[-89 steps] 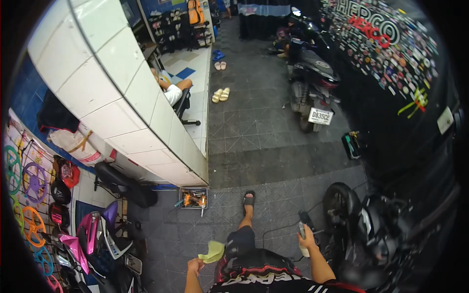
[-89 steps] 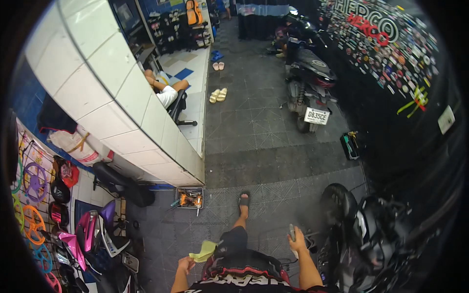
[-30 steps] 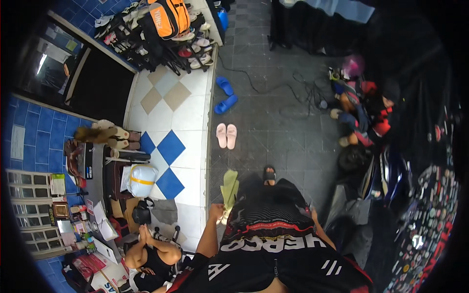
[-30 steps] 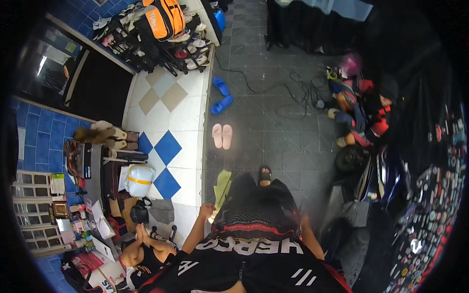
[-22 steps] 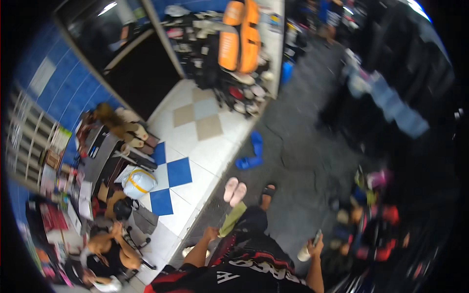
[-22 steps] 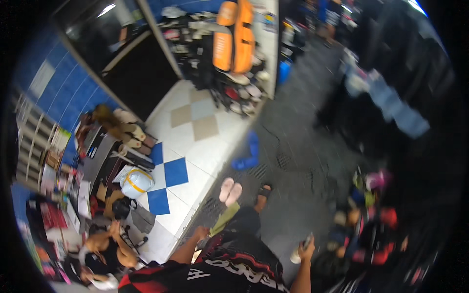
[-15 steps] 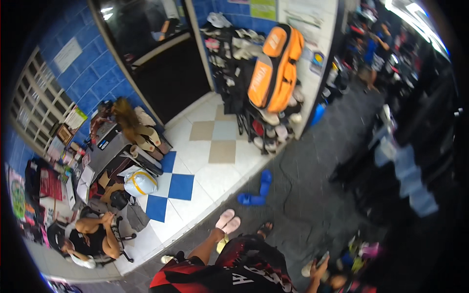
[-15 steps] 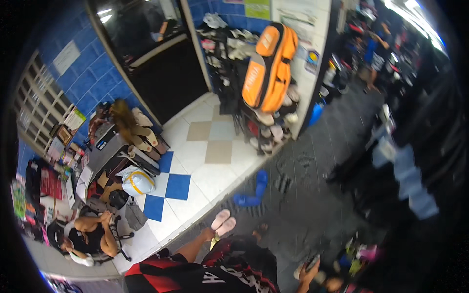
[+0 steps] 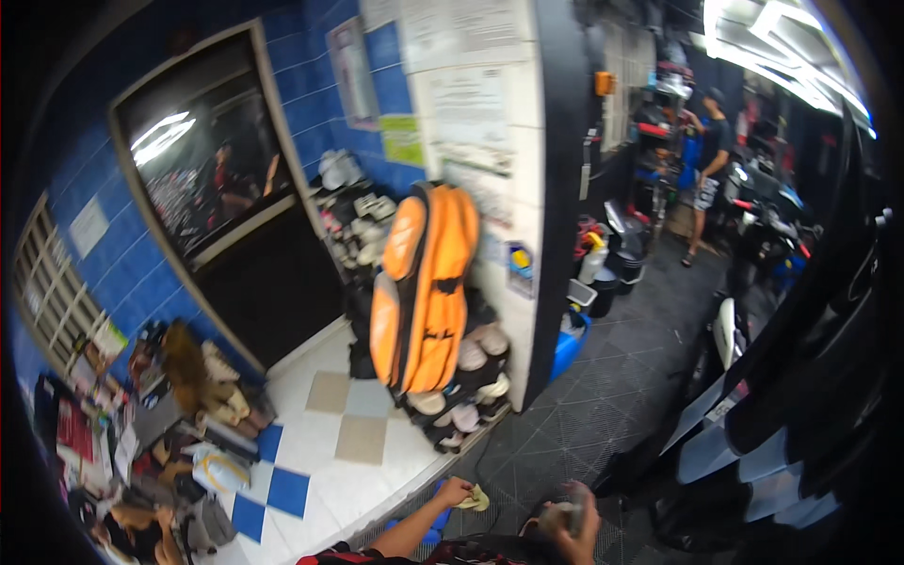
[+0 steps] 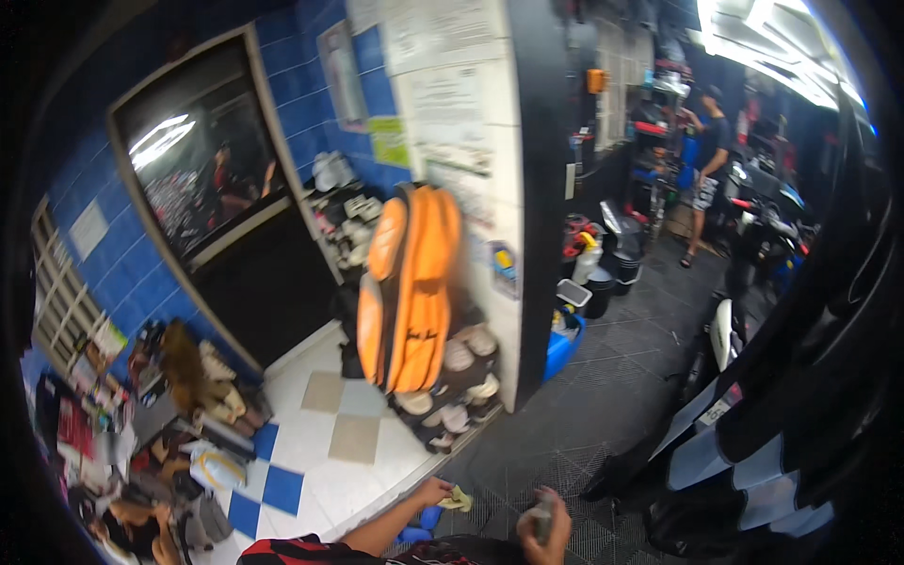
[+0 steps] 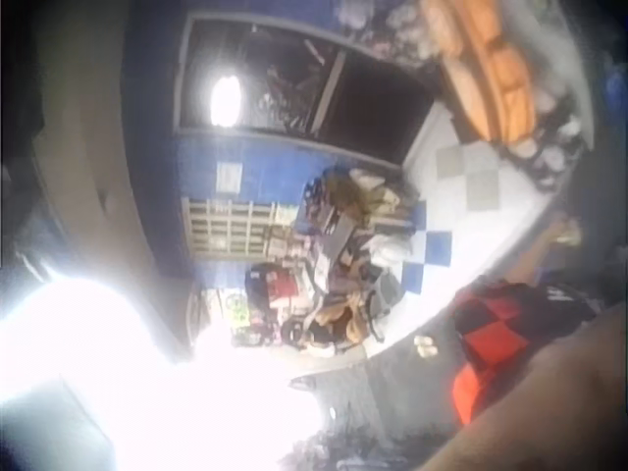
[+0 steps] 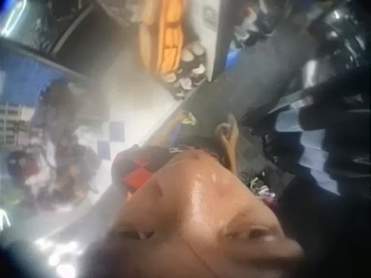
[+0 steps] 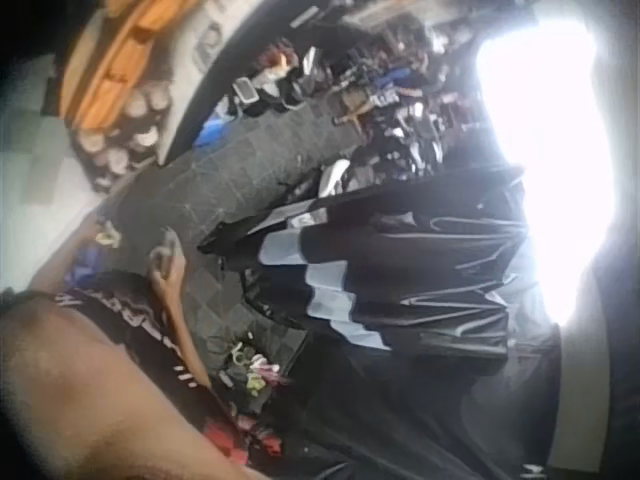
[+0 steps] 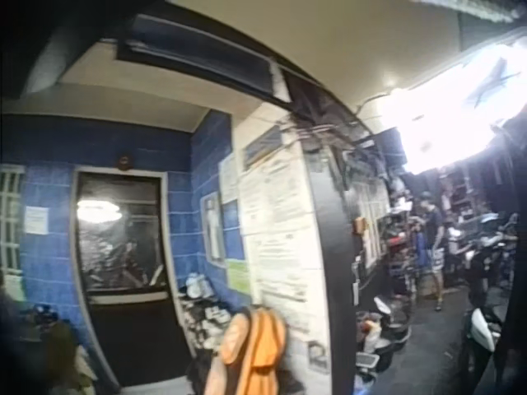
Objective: The person holds a whiteboard, takes a spray bottle and a cloth from a shelf, and wipes the seat and rear bodywork of a motorcycle.
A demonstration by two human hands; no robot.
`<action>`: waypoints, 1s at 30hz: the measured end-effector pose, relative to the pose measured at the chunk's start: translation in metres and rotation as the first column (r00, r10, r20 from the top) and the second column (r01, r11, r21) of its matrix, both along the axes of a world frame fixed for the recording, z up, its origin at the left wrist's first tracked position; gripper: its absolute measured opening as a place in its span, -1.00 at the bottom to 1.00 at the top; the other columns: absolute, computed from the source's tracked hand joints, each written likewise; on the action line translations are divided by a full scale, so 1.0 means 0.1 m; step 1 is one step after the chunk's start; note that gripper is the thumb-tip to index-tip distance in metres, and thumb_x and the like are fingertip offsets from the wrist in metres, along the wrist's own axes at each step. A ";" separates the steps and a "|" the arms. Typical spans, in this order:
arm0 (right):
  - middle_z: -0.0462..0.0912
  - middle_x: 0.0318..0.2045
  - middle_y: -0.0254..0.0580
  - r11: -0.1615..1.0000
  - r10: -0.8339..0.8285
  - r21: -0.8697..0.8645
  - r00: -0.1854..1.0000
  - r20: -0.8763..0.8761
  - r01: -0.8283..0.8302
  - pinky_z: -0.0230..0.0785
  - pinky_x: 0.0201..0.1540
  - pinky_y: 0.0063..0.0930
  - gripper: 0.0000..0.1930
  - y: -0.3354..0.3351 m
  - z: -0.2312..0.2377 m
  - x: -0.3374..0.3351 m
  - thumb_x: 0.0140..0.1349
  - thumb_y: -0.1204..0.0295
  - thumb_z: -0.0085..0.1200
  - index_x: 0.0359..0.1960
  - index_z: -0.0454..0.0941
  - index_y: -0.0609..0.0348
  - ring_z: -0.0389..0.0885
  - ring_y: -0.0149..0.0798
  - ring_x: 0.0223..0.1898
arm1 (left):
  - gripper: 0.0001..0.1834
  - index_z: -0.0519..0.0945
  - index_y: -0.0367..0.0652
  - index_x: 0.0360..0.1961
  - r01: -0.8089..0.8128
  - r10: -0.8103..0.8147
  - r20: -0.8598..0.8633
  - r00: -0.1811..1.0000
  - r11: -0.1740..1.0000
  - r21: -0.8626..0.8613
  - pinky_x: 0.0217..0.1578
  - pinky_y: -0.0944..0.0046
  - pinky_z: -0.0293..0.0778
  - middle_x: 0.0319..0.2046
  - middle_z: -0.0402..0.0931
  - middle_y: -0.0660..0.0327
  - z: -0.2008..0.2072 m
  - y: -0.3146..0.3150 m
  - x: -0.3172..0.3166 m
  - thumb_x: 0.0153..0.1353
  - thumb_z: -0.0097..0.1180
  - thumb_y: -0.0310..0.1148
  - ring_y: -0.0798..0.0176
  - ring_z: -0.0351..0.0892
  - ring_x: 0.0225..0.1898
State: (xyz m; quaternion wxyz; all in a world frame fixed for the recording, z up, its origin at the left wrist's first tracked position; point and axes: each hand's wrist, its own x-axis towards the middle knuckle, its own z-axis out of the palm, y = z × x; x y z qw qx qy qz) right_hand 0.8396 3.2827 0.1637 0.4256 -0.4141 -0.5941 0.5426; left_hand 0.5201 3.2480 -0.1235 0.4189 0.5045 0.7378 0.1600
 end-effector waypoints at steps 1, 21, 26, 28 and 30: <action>0.54 0.15 0.06 0.973 0.190 0.107 0.973 0.133 -0.205 0.40 0.16 -0.15 -0.32 0.44 0.04 -0.03 0.12 0.53 0.20 0.34 0.31 0.24 0.55 -0.07 0.18 | -0.65 0.77 -0.01 -0.10 -0.120 0.118 0.052 0.992 0.992 0.045 -0.12 0.15 0.60 -0.21 0.74 0.06 -0.03 0.28 0.05 0.05 0.31 -0.26 0.11 0.76 -0.20; 0.43 0.28 0.18 -0.306 0.691 0.049 -0.187 0.699 -0.951 0.37 0.19 0.03 -0.22 7.15 2.11 -1.09 0.20 0.33 0.26 0.42 0.19 0.27 0.48 0.19 0.22 | -0.64 0.56 -0.24 0.17 0.088 0.082 0.883 0.461 0.987 -0.137 0.03 0.22 0.57 -0.08 0.69 0.23 1.59 6.31 0.49 0.36 0.12 -0.51 0.33 0.68 -0.09; 0.67 -0.11 0.15 -0.268 0.509 0.411 0.235 0.828 -0.871 0.48 0.02 -0.03 -0.48 9.03 3.85 -0.89 0.29 0.18 0.16 0.21 0.46 0.17 0.64 0.15 -0.03 | -0.65 0.59 -0.26 0.12 -0.068 0.144 0.831 0.538 0.990 -0.127 0.01 0.20 0.57 -0.10 0.69 0.21 2.05 7.11 0.36 0.32 0.14 -0.50 0.33 0.67 -0.11; 0.69 -0.30 0.08 -0.190 0.632 0.870 0.622 0.463 -0.455 0.51 -0.14 -0.14 -0.73 9.61 4.45 -1.16 0.29 0.27 0.14 -0.13 0.60 0.23 0.68 0.10 -0.22 | -0.66 0.60 -0.26 0.10 -0.175 0.197 0.820 0.538 0.977 -0.121 0.00 0.21 0.57 -0.12 0.69 0.21 2.14 7.33 0.32 0.31 0.15 -0.49 0.33 0.67 -0.12; 0.69 -0.32 -0.09 0.047 0.705 0.924 0.668 0.239 -0.380 0.52 -0.11 -0.33 -0.77 10.03 5.14 -1.41 0.33 0.40 0.07 -0.12 0.60 0.31 0.68 -0.17 -0.26 | -0.67 0.60 -0.27 0.09 -0.258 0.229 0.817 0.529 0.961 -0.102 -0.02 0.21 0.57 -0.13 0.69 0.21 2.29 7.69 0.28 0.30 0.15 -0.48 0.34 0.66 -0.13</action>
